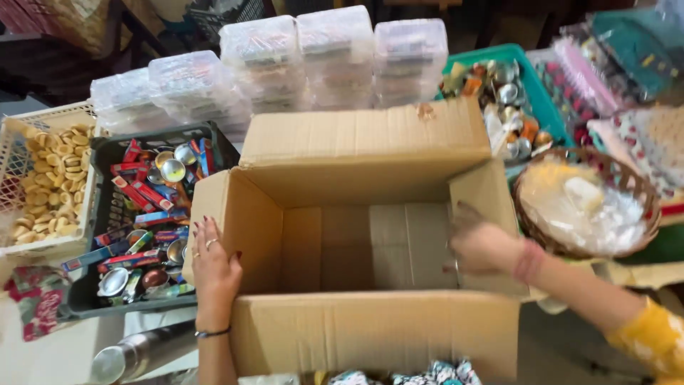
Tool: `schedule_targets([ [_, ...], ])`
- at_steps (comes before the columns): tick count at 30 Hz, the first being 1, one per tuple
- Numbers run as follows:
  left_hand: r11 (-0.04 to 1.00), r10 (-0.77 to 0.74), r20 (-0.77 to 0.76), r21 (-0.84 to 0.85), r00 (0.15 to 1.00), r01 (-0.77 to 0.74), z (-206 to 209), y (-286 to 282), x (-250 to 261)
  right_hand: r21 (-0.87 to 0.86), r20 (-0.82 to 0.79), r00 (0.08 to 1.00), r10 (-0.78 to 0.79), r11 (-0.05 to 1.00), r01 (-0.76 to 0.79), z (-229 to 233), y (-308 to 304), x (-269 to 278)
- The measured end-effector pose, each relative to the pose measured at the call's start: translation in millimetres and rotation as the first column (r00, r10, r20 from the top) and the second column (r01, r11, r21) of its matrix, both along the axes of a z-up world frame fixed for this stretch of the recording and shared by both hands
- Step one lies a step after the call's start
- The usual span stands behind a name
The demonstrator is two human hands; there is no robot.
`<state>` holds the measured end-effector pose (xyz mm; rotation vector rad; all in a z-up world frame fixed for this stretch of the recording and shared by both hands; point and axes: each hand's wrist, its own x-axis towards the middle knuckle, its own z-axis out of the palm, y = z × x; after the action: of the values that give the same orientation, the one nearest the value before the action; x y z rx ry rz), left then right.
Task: The person packs multiple plastic containers wrapped in bubble wrap into a cardboard box. They arrange the containers in rows, filling the box from the bottom up.
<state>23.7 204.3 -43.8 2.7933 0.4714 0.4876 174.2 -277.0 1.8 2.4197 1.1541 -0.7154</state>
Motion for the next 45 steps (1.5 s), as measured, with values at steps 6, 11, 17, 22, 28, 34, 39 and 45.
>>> schedule_targets([
  [6,0.996,-0.028,0.02,-0.089,0.999,0.03,7,-10,-6,0.507,0.071,0.988,0.139,0.848,-0.156,103,-2,-46],
  [11,0.996,0.049,-0.058,-0.068,0.997,-0.052,-2,-10,3,0.789,0.315,0.853,-0.417,0.614,0.009,70,-92,-74],
  [17,0.992,0.073,-0.082,-0.093,0.994,-0.081,6,-14,-3,0.824,0.159,0.894,-0.419,0.556,0.114,54,-41,-80],
  [22,0.994,0.074,-0.084,-0.073,0.994,-0.08,18,-19,-3,0.538,0.077,0.987,-0.144,0.839,0.081,36,18,-44],
  [28,0.995,0.055,-0.021,-0.076,0.998,-0.057,8,-13,-6,0.095,0.061,0.998,-0.005,0.996,-0.001,72,20,-59],
  [34,0.991,0.11,-0.11,-0.064,0.988,-0.117,21,-23,-8,0.784,0.009,0.937,-0.348,0.584,0.21,114,-76,-101],
  [39,0.991,0.076,-0.068,-0.106,0.995,-0.083,18,-18,-6,0.894,-0.014,0.657,-0.754,0.286,0.346,56,-137,-115],
  [45,0.993,-0.069,0.067,-0.088,0.995,0.075,10,-8,5,0.631,-0.57,0.423,-0.705,-0.046,0.774,-82,-131,-91],
])
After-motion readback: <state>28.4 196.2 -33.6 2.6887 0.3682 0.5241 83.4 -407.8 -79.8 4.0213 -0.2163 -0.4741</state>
